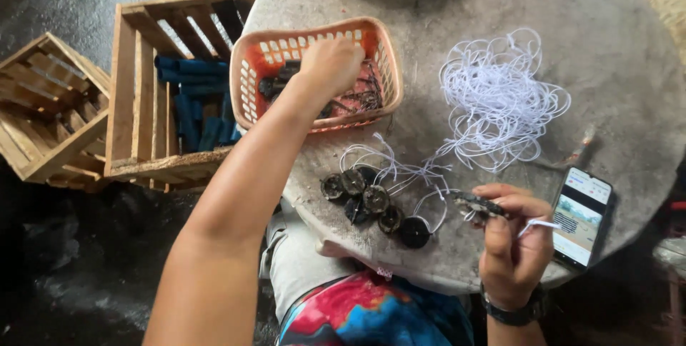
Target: Assembling candle wicks by threading white string through small black circular bases at a workshop table.
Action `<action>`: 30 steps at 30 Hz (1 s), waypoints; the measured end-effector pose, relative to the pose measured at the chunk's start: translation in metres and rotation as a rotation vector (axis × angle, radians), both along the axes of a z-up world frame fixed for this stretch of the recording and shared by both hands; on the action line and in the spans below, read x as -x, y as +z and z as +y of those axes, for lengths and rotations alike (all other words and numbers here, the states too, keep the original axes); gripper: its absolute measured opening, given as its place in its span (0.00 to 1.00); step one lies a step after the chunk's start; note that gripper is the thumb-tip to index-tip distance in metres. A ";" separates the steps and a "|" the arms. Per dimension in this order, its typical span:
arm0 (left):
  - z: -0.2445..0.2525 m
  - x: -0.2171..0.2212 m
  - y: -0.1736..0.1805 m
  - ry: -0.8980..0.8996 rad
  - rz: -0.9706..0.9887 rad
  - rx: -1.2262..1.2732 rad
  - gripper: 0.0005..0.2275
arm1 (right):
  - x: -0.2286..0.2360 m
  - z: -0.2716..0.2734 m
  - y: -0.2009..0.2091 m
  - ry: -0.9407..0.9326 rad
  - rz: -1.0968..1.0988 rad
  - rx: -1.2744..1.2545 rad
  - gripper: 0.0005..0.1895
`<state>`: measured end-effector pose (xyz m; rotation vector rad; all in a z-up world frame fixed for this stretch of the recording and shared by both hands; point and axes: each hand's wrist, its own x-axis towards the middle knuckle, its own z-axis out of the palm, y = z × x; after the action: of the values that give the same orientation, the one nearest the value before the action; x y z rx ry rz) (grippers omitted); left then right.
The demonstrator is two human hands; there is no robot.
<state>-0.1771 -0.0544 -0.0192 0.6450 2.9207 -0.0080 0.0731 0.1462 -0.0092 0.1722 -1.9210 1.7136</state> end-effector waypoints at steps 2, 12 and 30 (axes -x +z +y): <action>0.006 0.019 -0.021 -0.030 0.025 0.066 0.10 | -0.002 0.000 0.001 -0.016 -0.003 -0.006 0.06; 0.007 0.009 -0.005 0.077 -0.184 0.066 0.12 | -0.003 0.019 -0.014 0.046 -0.167 0.295 0.06; 0.021 -0.159 0.064 -0.333 0.142 -0.793 0.05 | 0.033 -0.001 -0.029 0.210 -0.393 0.697 0.14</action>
<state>-0.0184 -0.0337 0.0443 1.2631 2.8327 1.1436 0.0401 0.1448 -0.0383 -0.2517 -1.4574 2.6026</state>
